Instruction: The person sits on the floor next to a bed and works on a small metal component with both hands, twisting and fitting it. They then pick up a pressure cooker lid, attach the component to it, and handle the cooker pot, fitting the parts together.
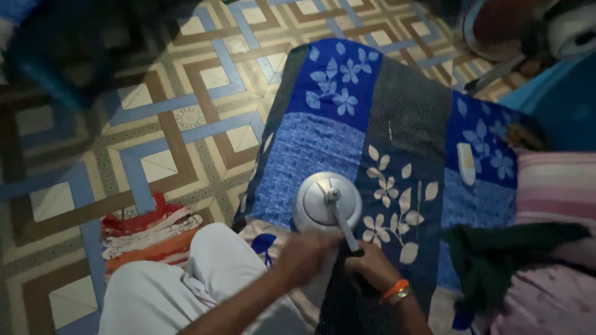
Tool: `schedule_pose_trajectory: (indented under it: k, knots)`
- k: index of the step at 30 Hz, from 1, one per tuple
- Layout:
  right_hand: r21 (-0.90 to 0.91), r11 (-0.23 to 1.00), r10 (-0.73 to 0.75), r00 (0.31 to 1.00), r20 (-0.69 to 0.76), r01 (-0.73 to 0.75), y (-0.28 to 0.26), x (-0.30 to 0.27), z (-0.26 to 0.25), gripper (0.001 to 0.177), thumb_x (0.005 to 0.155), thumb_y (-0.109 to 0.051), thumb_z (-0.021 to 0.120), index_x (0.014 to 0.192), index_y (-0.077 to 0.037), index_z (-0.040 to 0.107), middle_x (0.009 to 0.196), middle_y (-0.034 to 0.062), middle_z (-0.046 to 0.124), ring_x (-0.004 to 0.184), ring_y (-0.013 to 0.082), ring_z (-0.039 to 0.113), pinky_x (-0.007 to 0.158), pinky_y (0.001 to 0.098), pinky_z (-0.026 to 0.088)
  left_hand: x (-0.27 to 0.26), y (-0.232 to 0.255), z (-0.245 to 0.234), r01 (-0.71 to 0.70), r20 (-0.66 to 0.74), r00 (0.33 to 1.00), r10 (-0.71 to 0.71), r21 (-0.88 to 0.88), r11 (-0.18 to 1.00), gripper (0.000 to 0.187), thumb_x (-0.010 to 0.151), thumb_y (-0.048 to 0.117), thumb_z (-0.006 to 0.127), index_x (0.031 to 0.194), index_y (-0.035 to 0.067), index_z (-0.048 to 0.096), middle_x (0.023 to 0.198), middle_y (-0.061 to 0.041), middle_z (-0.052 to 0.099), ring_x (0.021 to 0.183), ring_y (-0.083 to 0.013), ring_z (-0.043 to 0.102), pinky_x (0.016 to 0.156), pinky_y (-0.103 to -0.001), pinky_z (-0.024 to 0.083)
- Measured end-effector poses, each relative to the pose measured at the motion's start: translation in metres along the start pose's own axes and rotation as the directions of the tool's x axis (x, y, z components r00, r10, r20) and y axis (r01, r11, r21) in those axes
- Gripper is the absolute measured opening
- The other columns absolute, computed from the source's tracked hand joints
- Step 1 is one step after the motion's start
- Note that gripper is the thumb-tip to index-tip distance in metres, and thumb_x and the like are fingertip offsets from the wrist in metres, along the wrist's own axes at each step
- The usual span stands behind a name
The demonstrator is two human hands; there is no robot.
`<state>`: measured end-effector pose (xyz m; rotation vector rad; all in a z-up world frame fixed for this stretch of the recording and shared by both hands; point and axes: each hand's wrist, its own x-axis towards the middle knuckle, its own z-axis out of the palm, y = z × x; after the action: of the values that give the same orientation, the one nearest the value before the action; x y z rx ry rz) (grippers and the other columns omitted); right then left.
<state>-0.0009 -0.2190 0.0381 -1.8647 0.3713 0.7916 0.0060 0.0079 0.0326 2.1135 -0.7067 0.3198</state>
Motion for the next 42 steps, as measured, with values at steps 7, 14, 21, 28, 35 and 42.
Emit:
schedule_pose_trajectory:
  k: [7,14,21,28,35,42]
  knots:
    - [-0.09,0.996,0.0,0.999,-0.045,-0.004,-0.015,-0.009,0.01,0.043,0.069,-0.01,0.068,0.11,0.002,0.071,0.073,0.0082,0.071,0.056,0.017,0.066,0.051,0.0294,0.052,0.0,-0.017,0.006,0.078,0.256,0.964,-0.074,-0.003,0.997,0.055,0.08,0.004,0.061,0.134,0.018,0.063,0.081,-0.016,0.067,0.072,-0.037,0.068,0.06,-0.05,0.053]
    - [-0.096,0.995,-0.051,0.994,-0.101,0.042,-0.011,-0.013,0.019,0.04,0.07,-0.011,0.071,0.109,-0.002,0.073,0.068,0.0074,0.069,0.054,0.0167,0.064,0.05,0.0305,0.05,0.002,0.018,-0.015,-0.108,0.117,0.987,0.107,0.003,0.994,0.04,0.092,0.006,0.059,0.127,0.024,0.067,0.076,-0.013,0.065,0.072,-0.0341,0.07,0.067,-0.048,0.057]
    - [-0.149,0.988,0.017,0.992,-0.126,-0.035,-0.023,-0.019,0.021,0.033,0.077,-0.013,0.066,0.108,-0.002,0.072,0.062,0.008,0.067,0.049,0.0195,0.062,0.047,0.0336,0.049,-0.001,-0.026,0.01,0.155,0.331,0.923,-0.196,0.145,0.977,0.037,0.099,0.007,0.055,0.132,0.02,0.063,0.084,-0.017,0.07,0.072,-0.0383,0.069,0.063,-0.051,0.055]
    - [0.037,0.999,-0.032,0.997,-0.075,0.035,-0.003,-0.016,0.022,0.037,0.073,-0.009,0.07,0.11,-0.003,0.073,0.066,0.0051,0.064,0.052,0.0163,0.056,0.048,0.0335,0.044,-0.006,0.012,-0.005,0.033,0.169,0.985,-0.029,-0.017,0.999,0.041,0.092,0.008,0.061,0.131,0.021,0.066,0.094,-0.016,0.071,0.076,-0.0377,0.072,0.061,-0.049,0.055]
    - [-0.103,0.995,-0.02,0.996,-0.092,0.01,0.002,-0.02,0.016,0.033,0.074,-0.011,0.071,0.106,-0.004,0.071,0.063,0.0079,0.066,0.049,0.0195,0.062,0.047,0.0324,0.048,-0.02,-0.012,0.021,0.331,0.425,0.858,-0.286,-0.034,0.943,0.044,0.093,0.012,0.058,0.135,0.022,0.065,0.081,-0.011,0.071,0.068,-0.0285,0.073,0.059,-0.044,0.056]
    - [-0.011,1.0,-0.02,0.998,-0.052,0.019,0.006,-0.014,0.012,0.044,0.069,-0.006,0.065,0.112,-0.009,0.072,0.059,0.0069,0.062,0.047,0.019,0.057,0.044,0.0323,0.044,-0.019,0.0,0.004,0.184,0.214,0.961,-0.174,-0.027,0.983,0.049,0.089,0.01,0.061,0.137,0.02,0.067,0.082,-0.012,0.068,0.07,-0.0289,0.07,0.06,-0.043,0.055]
